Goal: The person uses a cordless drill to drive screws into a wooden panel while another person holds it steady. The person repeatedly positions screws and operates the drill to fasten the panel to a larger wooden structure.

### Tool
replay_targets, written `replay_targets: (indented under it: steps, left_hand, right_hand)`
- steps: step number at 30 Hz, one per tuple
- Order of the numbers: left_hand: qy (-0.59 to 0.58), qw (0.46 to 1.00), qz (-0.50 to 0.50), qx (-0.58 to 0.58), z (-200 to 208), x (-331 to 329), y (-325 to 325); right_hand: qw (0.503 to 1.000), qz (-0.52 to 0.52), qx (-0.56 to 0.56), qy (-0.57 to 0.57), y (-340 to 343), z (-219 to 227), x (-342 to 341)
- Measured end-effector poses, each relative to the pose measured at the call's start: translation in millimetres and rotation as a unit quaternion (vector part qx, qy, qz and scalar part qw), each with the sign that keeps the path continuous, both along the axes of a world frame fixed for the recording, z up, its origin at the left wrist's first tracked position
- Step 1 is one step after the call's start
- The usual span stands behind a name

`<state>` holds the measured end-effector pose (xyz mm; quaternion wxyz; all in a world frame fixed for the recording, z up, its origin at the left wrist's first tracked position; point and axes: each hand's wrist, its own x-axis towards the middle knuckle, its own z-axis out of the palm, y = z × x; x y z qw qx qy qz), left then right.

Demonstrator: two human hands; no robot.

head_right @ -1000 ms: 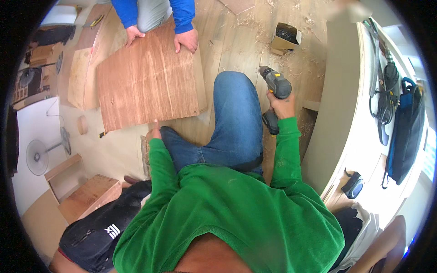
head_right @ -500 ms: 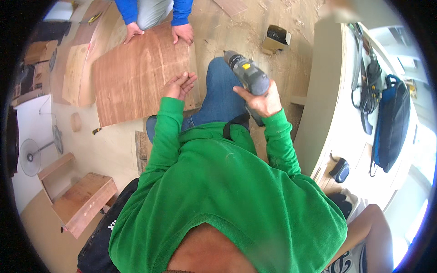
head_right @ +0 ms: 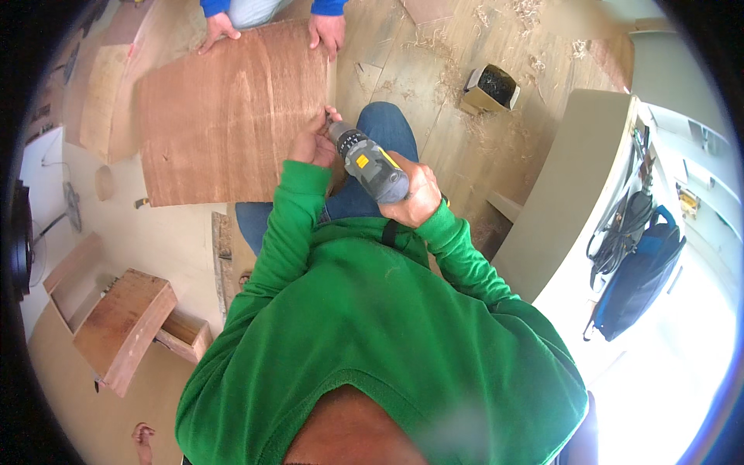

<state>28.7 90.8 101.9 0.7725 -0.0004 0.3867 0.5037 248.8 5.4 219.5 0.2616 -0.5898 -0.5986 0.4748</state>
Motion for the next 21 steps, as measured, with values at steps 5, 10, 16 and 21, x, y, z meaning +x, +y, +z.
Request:
replay_targets:
  steps: [5, 10, 16, 21]
  left_hand:
    - [-0.013, 1.0, 0.011, -0.002, -2.8, 0.8, 4.9]
    - [-0.046, 0.998, 0.032, -0.003, -10.7, -2.2, 1.4]
    - [-0.049, 0.996, 0.069, -0.013, -19.0, -10.5, 3.3]
    - [-0.047, 0.998, 0.048, -0.009, -21.8, -15.4, 2.2]
  right_hand:
    - [1.0, -0.018, -0.008, 0.012, 10.9, -4.1, -11.3]
    - [1.0, -0.013, -0.019, 0.008, 16.6, -12.4, -23.4]
    - [0.999, -0.011, -0.03, 0.002, 16.5, -24.0, -32.8]
    - [0.998, 0.029, 0.009, -0.046, 16.3, -32.2, -31.6]
